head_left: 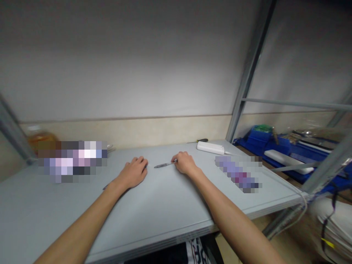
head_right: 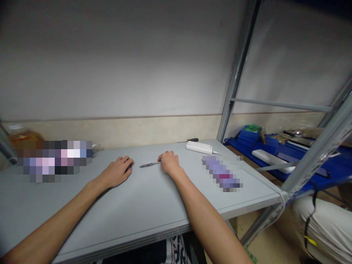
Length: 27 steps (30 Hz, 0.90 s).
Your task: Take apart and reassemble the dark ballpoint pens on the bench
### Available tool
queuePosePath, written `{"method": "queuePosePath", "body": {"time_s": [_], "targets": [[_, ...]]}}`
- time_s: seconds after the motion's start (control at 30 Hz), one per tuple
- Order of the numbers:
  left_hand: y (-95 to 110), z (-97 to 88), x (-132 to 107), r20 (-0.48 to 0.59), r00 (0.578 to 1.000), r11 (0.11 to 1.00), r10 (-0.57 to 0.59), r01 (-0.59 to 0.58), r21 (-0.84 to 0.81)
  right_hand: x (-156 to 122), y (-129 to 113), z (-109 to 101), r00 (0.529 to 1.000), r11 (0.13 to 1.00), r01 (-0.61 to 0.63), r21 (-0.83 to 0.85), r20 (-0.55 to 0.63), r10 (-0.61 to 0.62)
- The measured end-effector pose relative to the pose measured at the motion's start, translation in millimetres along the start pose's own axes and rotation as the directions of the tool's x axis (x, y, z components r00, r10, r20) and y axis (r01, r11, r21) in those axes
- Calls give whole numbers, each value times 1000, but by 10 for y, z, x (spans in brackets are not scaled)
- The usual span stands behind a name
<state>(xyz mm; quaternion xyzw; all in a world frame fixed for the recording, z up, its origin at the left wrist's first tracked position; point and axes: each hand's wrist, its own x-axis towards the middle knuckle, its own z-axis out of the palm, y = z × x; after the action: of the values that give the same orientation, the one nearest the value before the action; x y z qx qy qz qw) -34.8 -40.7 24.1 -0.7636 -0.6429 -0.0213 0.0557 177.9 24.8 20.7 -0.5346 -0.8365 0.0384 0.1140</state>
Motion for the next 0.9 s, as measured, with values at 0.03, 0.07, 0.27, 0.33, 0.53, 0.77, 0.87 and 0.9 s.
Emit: {"method": "queuePosePath", "body": {"time_s": [0.03,0.07,0.27,0.33,0.53,0.77,0.87,0.9], "targets": [[2,-2,0,0,1000,1000,-2,2,1,-2,-2,-4,1000,1000,-1,1,6,1],[3,-5,-1,1,1000,1000,-5,5,1,-6,-6,-8,1000,1000,-2,1,13,2],[-1,-7,-9,-7,1000,1000,6,-6,-11,-19,-22,-31,1000,1000,0,20,18,-1],[-11,3,-8,-17,1000,1000,8,-8,-5,-18,-23,-31,1000,1000,3,28,16,-4],[-29,9,-8,-39,998,999,46,-46,12,-21,-27,-33,1000,999,6,37,13,-6],[-34,6,-6,-39,998,999,52,-51,14,-18,-32,-33,1000,999,2,38,13,-3],[-54,34,7,-51,996,997,70,-69,27,-4,-21,-16,1000,999,6,37,10,-6],[-61,44,11,-55,996,997,72,-71,31,1,-16,-10,1000,999,9,36,8,-9]]}}
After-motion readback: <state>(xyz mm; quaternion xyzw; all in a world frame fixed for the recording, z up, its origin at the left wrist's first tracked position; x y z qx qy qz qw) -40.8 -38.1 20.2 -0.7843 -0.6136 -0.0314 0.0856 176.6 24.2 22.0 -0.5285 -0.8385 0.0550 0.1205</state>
